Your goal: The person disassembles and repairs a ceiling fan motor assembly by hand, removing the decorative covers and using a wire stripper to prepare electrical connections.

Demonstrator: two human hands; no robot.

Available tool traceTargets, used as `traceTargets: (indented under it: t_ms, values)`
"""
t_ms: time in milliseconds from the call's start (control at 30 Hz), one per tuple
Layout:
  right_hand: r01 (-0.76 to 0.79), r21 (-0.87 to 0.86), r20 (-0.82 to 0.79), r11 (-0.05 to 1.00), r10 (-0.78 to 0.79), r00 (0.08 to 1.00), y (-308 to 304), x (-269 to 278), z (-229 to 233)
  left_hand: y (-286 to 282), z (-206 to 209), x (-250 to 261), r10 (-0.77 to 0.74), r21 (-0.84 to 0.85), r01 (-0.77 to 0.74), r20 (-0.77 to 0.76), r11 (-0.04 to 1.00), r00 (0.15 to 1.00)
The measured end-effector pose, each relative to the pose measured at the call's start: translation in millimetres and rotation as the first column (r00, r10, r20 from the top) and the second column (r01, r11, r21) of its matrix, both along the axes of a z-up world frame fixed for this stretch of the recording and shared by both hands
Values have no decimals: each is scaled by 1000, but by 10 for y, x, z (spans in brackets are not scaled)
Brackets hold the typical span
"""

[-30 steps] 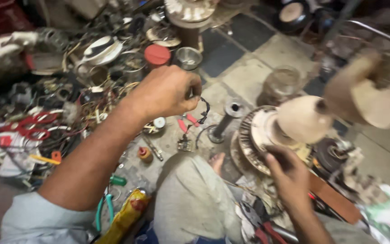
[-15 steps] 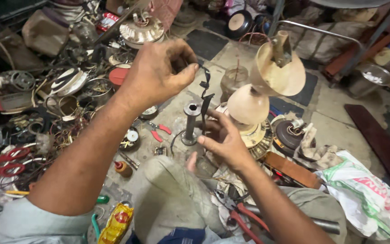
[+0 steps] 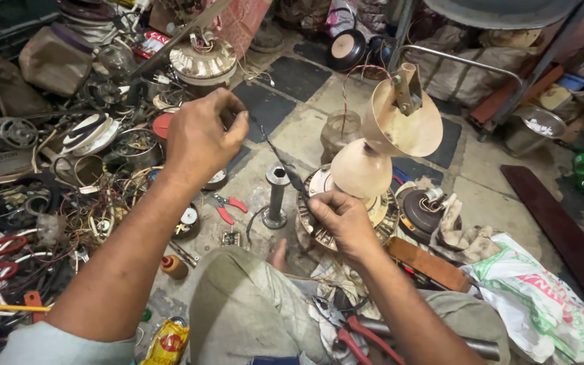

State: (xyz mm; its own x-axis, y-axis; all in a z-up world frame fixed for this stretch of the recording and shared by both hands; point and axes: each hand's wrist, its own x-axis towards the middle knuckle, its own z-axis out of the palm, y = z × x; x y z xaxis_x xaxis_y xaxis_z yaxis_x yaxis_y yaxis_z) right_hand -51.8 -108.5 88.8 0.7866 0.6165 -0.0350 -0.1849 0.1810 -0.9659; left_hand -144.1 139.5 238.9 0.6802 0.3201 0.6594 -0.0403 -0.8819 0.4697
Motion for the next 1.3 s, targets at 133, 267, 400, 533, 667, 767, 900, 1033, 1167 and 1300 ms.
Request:
traceTargets:
  t_ms: [133,267,400,533,667,767,900,1033,1167,1300]
  values:
    - [-2,-57,48,998,5,999,-29,52,-105,168,-156,-3,91,200,-119,143,973,985]
    - [17,-99,119,995,-5,993,-100,113,-164,279,-374,9,66,235,-86,91,968,994]
    - [-106,-79,80,991,112,990,-226,114,-188,286,-697,48,94,165,-76,-101,983,990]
    - [-149,-155,56,977,160,986,-381,123,-161,247,-940,113,62,153,-6,-362,988,930]
    - [-91,-344,283,934,196,939,-571,172,-148,176,-1132,243,-34,-39,13,-615,999,787]
    - [-182,-351,132,918,241,961,-774,270,-141,186,-1330,421,-218,-197,112,-675,974,705]
    - [-50,-402,167,914,127,978,-1101,390,-159,219,-1670,693,-670,-620,328,-462,712,581]
    - [109,-396,-14,912,-125,992,-1461,463,-239,-245,-2097,906,-736,-898,264,-92,352,670]
    - [446,-209,-18,870,-459,888,-1685,555,-412,-951,-2446,1025,-423,-483,283,-211,829,881]
    - [675,-188,359,713,-590,723,-1517,672,-599,-1304,-2506,1284,-265,21,266,-44,964,963]
